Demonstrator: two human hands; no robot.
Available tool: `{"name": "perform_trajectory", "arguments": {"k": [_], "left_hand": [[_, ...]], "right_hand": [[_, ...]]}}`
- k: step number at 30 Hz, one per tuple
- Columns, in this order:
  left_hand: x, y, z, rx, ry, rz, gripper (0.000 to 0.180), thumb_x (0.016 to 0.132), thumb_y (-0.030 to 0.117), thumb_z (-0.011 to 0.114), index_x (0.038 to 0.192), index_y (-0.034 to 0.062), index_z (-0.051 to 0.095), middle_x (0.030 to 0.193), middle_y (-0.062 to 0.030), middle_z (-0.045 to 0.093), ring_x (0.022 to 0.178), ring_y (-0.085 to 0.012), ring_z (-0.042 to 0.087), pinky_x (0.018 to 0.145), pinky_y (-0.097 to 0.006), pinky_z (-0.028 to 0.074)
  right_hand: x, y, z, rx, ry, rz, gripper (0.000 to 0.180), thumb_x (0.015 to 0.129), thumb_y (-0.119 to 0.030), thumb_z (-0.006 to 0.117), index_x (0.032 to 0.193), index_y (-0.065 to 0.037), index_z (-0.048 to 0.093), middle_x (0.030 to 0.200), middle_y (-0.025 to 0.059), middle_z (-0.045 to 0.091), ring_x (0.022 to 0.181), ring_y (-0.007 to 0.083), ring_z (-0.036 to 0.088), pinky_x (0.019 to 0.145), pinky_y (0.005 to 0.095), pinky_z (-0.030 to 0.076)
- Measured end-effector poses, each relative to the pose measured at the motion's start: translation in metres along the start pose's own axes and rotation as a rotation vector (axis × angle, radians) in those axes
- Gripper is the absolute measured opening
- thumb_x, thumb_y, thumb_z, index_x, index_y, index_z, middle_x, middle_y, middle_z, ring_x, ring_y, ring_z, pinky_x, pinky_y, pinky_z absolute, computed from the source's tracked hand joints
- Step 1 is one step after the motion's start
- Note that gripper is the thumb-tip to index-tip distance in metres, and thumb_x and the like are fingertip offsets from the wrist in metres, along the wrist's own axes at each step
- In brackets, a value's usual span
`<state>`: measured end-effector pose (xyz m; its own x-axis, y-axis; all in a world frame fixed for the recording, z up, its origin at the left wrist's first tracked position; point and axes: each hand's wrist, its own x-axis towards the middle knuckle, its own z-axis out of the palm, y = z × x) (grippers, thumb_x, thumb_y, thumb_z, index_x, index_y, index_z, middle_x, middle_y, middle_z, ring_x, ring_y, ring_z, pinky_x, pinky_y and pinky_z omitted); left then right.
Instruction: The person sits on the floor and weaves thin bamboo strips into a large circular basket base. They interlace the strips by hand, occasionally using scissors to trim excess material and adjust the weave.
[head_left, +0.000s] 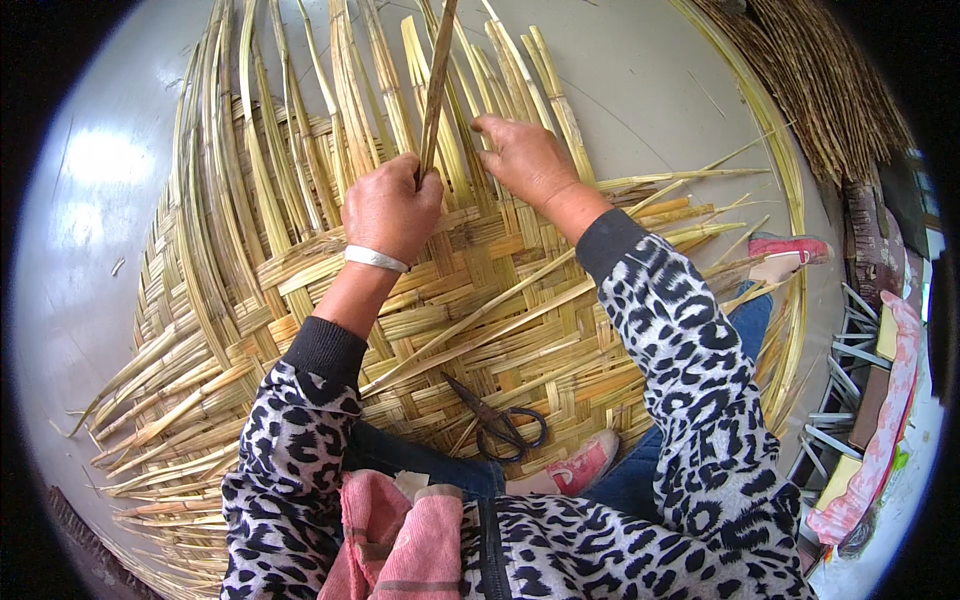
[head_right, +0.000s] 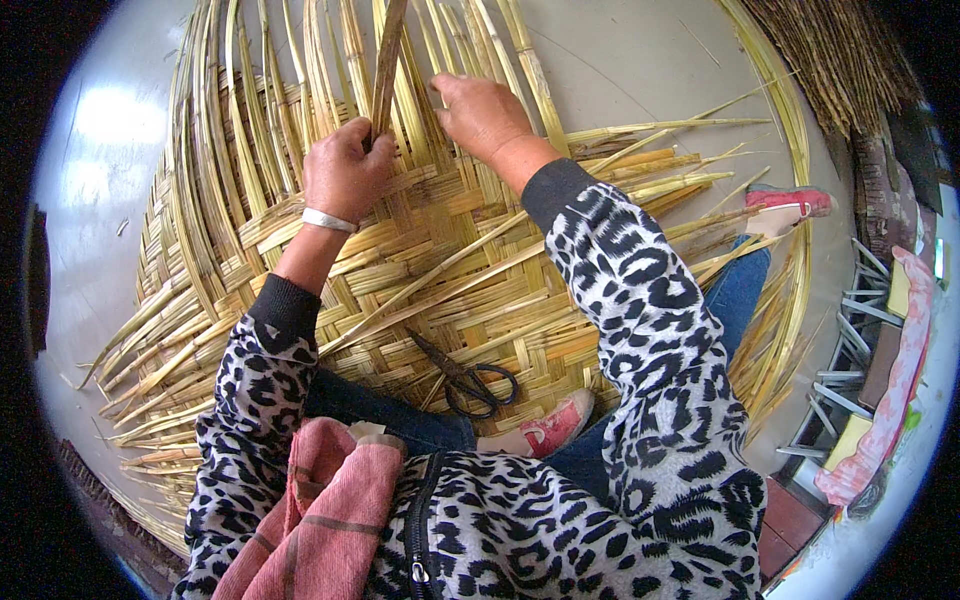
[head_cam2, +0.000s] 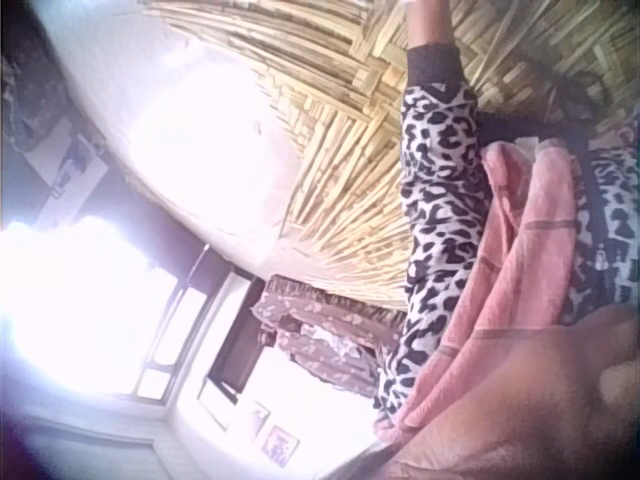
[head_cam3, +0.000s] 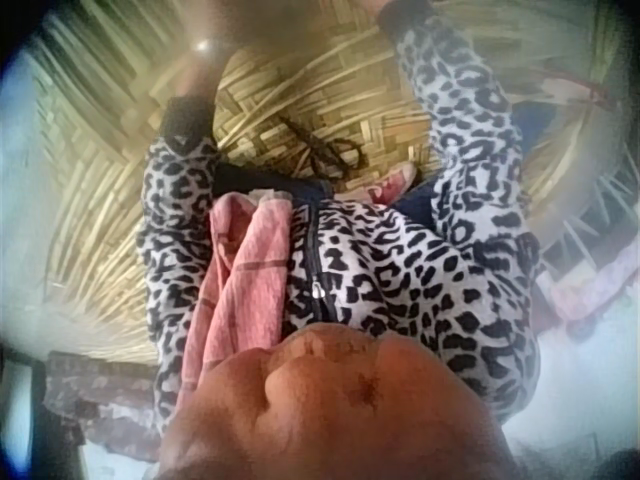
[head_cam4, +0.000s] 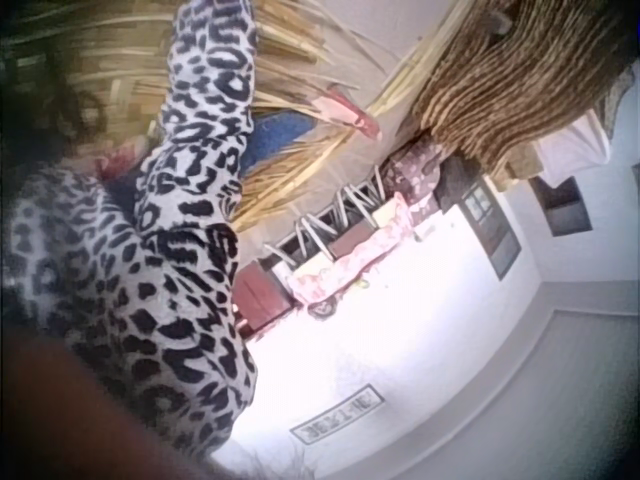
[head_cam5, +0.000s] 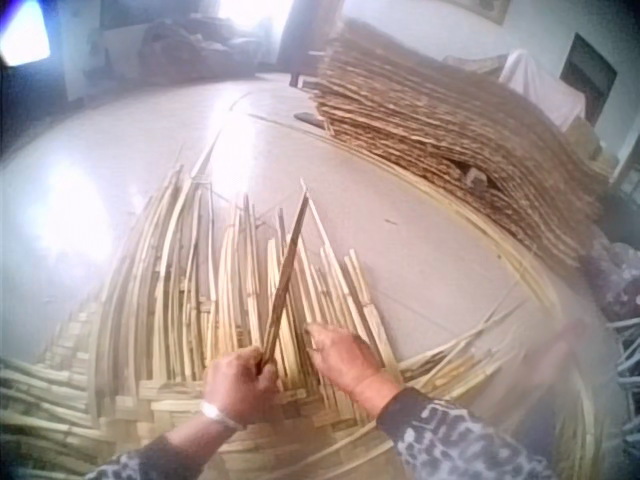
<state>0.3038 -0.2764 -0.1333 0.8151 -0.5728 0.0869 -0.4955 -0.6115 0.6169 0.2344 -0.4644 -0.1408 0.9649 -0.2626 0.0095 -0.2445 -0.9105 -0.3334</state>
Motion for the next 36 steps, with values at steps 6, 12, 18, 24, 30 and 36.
{"name": "perform_trajectory", "arguments": {"k": [6,12,18,24,30,36], "left_hand": [[0.001,0.002,-0.005,-0.079,-0.002,-0.082,0.02,0.081,0.025,0.064,0.08,0.0047,0.063,0.069,-0.0176,0.064,0.069,-0.0368,0.065,0.063,-0.046,0.05],[0.004,-0.003,-0.005,-0.159,-0.002,-0.151,0.024,0.081,0.025,0.062,0.09,0.0027,0.06,0.077,-0.0217,0.065,0.078,-0.0413,0.064,0.07,-0.047,0.051],[0.011,-0.011,0.001,-0.185,-0.141,-0.212,0.026,0.082,0.026,0.062,0.095,0.0034,0.061,0.083,-0.0223,0.067,0.082,-0.041,0.065,0.075,-0.046,0.051],[0.013,-0.022,-0.002,-0.252,-0.263,-0.05,0.035,0.084,0.029,0.07,0.108,0.0038,0.067,0.079,-0.0108,0.066,0.071,-0.0202,0.062,0.067,-0.034,0.05],[0.014,-0.023,-0.01,-0.291,-0.415,-0.063,0.042,0.084,0.033,0.068,0.118,0.0087,0.067,0.087,-0.016,0.07,0.079,-0.0294,0.068,0.072,-0.039,0.053],[0.01,-0.016,-0.013,-0.143,-0.359,0.061,0.033,0.086,0.031,0.066,0.11,0.0086,0.07,0.086,-0.0152,0.07,0.081,-0.0314,0.068,0.073,-0.04,0.053]], "right_hand": [[0.03,0.002,-0.009,0.928,-0.372,0.421,0.051,0.084,-0.012,0.06,0.132,0.003,0.052,0.1,0.0138,0.068,0.075,0.0211,0.066,0.064,0.0308,0.054],[0.04,-0.006,0.002,1.098,-0.43,0.438,0.034,0.087,-0.018,0.071,0.113,-0.001,0.058,0.094,0.0053,0.066,0.079,0.0121,0.065,0.067,0.027,0.055],[0.024,-0.008,0.005,1.337,-0.343,0.336,0.022,0.086,-0.013,0.073,0.104,-0.005,0.063,0.094,0.0037,0.068,0.084,0.0118,0.065,0.077,0.0273,0.054],[0.03,-0.012,-0.011,1.452,-0.236,0.236,0.022,0.086,-0.012,0.072,0.106,-0.006,0.065,0.099,0.0045,0.068,0.094,0.0129,0.063,0.089,0.03,0.05],[0.043,0.013,-0.041,1.741,-0.018,0.179,0.023,0.091,-0.013,0.065,0.113,-0.008,0.064,0.104,0.0049,0.068,0.1,0.0201,0.062,0.093,0.0343,0.049],[0.022,0.04,-0.038,1.497,0.117,0.327,0.023,0.091,-0.01,0.066,0.114,-0.007,0.062,0.1,0.004,0.066,0.092,0.0161,0.062,0.081,0.0289,0.054]]}}
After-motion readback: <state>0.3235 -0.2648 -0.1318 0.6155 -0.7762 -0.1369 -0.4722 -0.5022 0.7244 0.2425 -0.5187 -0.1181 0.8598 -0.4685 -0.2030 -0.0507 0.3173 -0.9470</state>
